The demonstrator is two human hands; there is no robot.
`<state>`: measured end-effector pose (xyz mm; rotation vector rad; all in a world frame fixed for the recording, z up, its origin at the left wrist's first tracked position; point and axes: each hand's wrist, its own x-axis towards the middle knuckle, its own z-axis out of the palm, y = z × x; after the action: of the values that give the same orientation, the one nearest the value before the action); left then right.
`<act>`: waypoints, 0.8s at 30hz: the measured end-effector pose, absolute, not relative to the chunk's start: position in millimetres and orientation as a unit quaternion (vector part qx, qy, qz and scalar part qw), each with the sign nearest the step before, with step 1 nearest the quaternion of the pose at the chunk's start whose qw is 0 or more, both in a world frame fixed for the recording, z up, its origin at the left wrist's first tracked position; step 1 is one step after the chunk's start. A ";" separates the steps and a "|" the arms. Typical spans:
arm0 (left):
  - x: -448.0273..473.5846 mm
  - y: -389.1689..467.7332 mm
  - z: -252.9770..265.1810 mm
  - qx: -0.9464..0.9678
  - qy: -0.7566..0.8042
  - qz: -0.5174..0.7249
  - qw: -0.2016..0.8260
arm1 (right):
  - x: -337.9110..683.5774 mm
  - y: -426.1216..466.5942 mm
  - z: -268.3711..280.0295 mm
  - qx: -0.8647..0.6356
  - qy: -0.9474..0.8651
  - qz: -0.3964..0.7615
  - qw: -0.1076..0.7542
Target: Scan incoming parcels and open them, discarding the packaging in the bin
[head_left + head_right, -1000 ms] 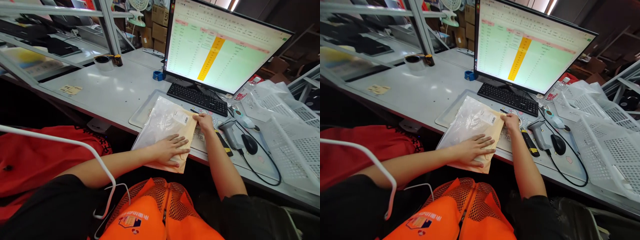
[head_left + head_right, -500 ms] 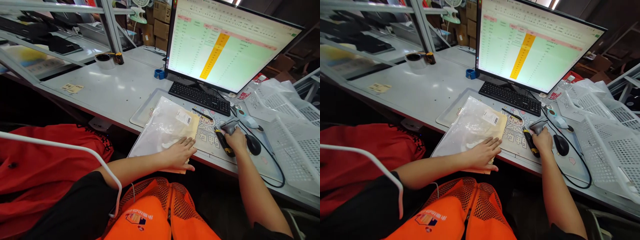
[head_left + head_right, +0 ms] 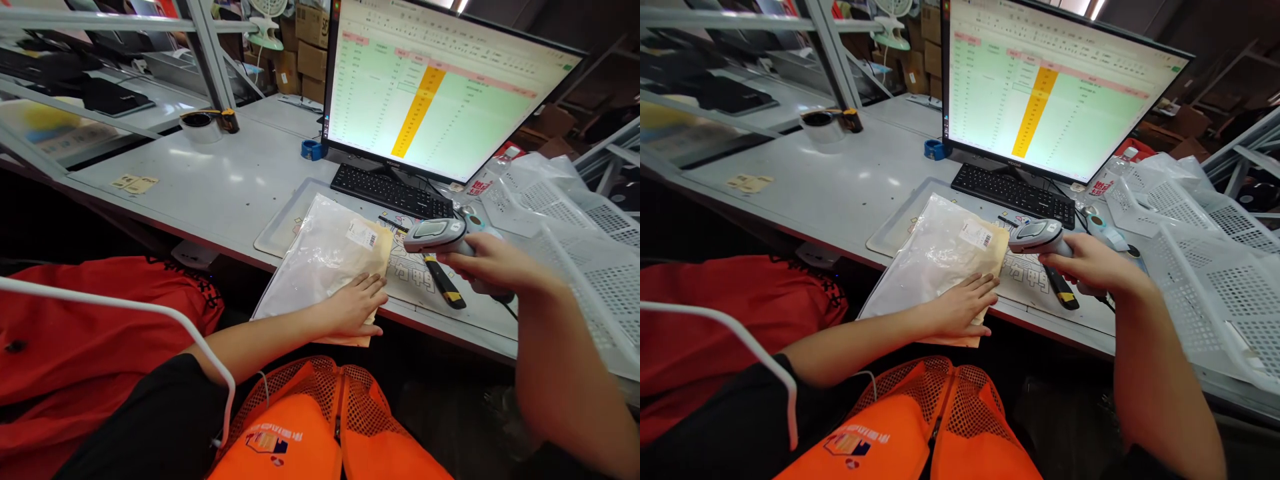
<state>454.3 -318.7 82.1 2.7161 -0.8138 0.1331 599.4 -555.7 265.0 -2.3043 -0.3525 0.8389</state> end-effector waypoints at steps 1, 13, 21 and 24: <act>454.4 -318.5 82.1 0.946 -0.281 0.046 0.153 | 601.0 -552.0 263.5 -0.879 -0.143 0.315 0.328; 454.3 -311.1 90.6 0.949 -0.248 0.084 0.177 | 621.1 -575.4 205.6 -0.923 -0.160 0.127 0.326; 460.2 -315.5 66.0 0.964 -0.213 0.068 0.143 | 611.8 -562.0 250.7 -0.881 -0.271 0.249 0.297; 460.5 -316.2 58.4 0.963 -0.214 0.082 0.141 | 615.1 -555.2 253.5 -0.879 -0.273 0.268 0.285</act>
<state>460.5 -316.2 58.4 2.7814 -0.6188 0.2362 615.1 -555.2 253.5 -2.3504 -0.7304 0.7170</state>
